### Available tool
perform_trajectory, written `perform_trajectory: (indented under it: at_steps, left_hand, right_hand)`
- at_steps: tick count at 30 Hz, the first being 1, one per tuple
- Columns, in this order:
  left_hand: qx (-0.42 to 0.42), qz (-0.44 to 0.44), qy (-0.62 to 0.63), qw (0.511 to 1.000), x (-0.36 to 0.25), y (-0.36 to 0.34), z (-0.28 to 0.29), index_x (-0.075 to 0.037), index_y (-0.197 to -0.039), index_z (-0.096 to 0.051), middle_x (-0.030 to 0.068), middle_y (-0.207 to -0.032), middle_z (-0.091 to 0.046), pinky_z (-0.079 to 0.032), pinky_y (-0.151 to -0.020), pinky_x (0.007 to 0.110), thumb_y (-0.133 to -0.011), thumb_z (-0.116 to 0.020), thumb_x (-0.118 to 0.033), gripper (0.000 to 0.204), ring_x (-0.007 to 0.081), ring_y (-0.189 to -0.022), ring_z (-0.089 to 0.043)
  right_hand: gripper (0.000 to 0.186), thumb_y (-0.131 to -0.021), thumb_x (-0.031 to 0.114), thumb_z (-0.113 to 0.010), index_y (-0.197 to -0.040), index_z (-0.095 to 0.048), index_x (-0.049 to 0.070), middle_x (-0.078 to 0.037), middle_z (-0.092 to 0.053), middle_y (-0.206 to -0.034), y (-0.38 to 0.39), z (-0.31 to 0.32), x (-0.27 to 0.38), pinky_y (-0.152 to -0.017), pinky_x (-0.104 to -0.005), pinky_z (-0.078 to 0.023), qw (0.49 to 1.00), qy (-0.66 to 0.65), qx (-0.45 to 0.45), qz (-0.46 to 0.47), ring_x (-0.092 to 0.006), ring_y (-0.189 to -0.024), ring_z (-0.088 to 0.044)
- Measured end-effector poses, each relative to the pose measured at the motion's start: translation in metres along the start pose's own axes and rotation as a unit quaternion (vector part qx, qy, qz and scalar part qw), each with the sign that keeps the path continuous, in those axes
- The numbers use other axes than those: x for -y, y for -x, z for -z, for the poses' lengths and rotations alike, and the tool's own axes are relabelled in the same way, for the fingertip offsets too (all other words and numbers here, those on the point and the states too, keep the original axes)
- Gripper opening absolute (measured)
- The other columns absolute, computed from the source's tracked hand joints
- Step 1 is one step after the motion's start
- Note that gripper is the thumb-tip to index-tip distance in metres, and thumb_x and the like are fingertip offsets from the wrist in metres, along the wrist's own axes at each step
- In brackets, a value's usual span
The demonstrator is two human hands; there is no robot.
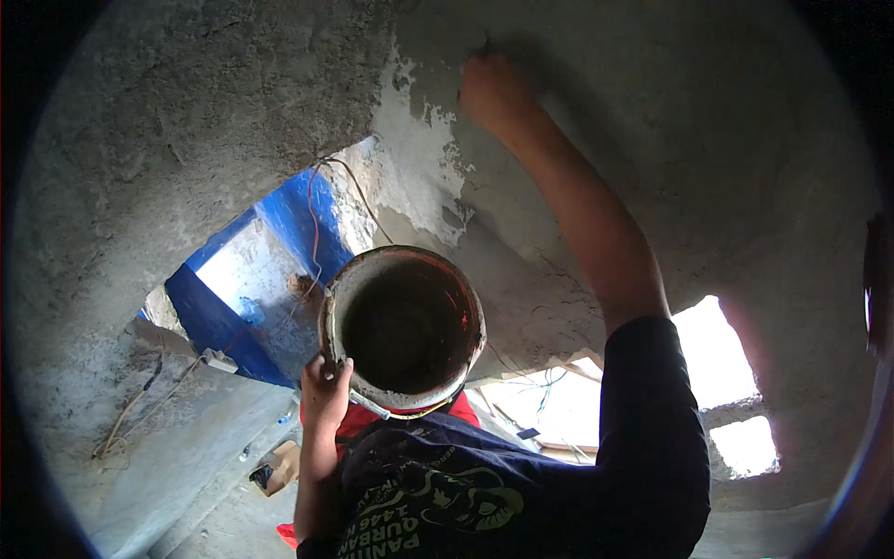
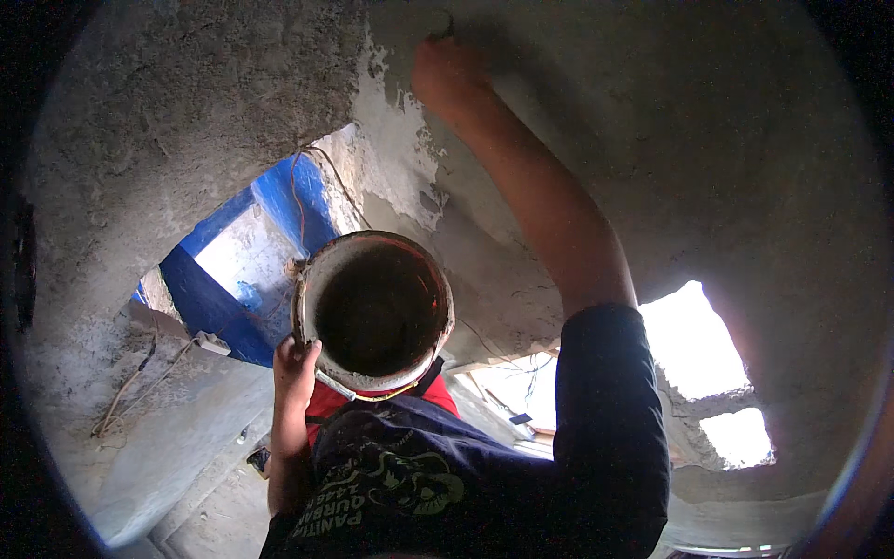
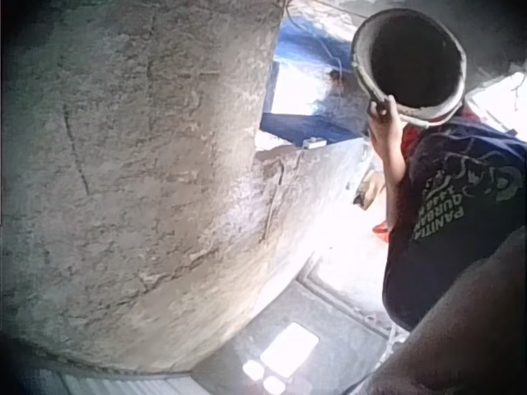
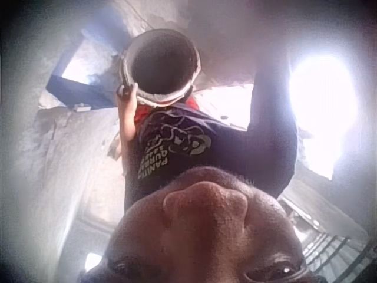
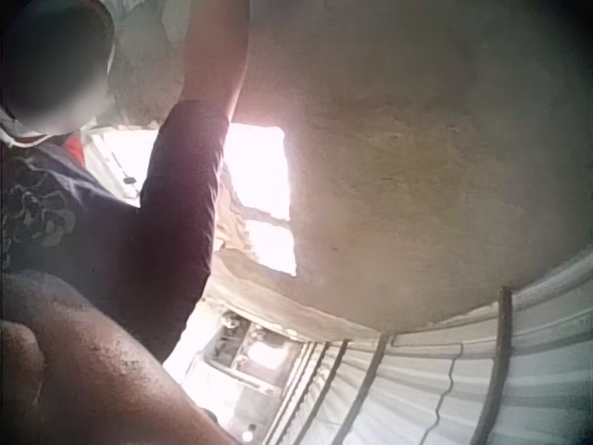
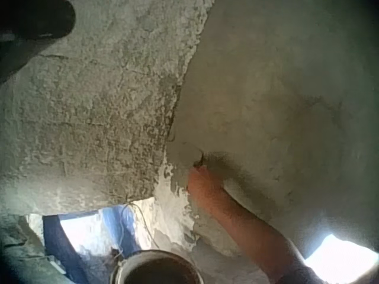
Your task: Using a trowel to apply plaster or cement mixture to a wall surface from a bucket.
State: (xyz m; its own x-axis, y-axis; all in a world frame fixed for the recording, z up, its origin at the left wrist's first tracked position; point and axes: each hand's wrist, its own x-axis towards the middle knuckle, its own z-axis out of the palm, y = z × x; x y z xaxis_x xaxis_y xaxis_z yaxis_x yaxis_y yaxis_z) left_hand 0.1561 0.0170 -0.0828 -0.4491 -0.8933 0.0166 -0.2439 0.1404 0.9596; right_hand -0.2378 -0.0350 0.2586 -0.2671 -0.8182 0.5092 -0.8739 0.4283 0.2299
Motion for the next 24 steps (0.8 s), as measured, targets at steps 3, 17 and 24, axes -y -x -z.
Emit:
perform_trajectory:
  at_steps: [3,17,24]
  left_hand:
    - [0.048,0.042,0.048,0.997,-0.016,-0.001,0.004,0.003,-0.089,-0.059,0.0175,-0.082,-0.061,-0.046,-0.071,0.045,-0.089,-0.075,-0.031,0.037,0.0312,-0.074,-0.058]
    - [0.035,0.038,-0.039,0.998,-0.019,-0.001,0.006,0.002,-0.086,-0.062,0.0217,-0.083,-0.067,-0.05,-0.075,0.048,-0.089,-0.074,-0.032,0.036,0.0404,-0.082,-0.067]
    - [0.03,0.035,-0.061,0.997,-0.012,0.004,0.005,0.003,-0.086,-0.061,0.0217,-0.081,-0.067,-0.05,-0.075,0.049,-0.088,-0.074,-0.032,0.038,0.0412,-0.079,-0.065]
  right_hand:
    - [0.02,-0.085,0.011,-0.061,-0.094,-0.076,0.003,-0.022,-0.075,-0.092,0.023,-0.053,0.015,-0.077,-0.0524,-0.06,0.996,0.034,0.07,0.051,-0.0383,-0.087,-0.075]
    - [0.015,-0.084,0.009,-0.064,-0.092,-0.075,0.004,-0.022,-0.074,-0.093,0.061,-0.004,0.009,-0.077,-0.0501,-0.06,0.997,0.037,0.054,-0.046,-0.0364,-0.089,-0.074]
    - [0.022,-0.089,0.011,-0.059,-0.102,-0.073,0.001,-0.018,-0.075,-0.095,0.085,-0.074,0.037,-0.071,-0.0459,-0.061,0.984,0.011,0.177,0.022,-0.0359,-0.084,-0.075]
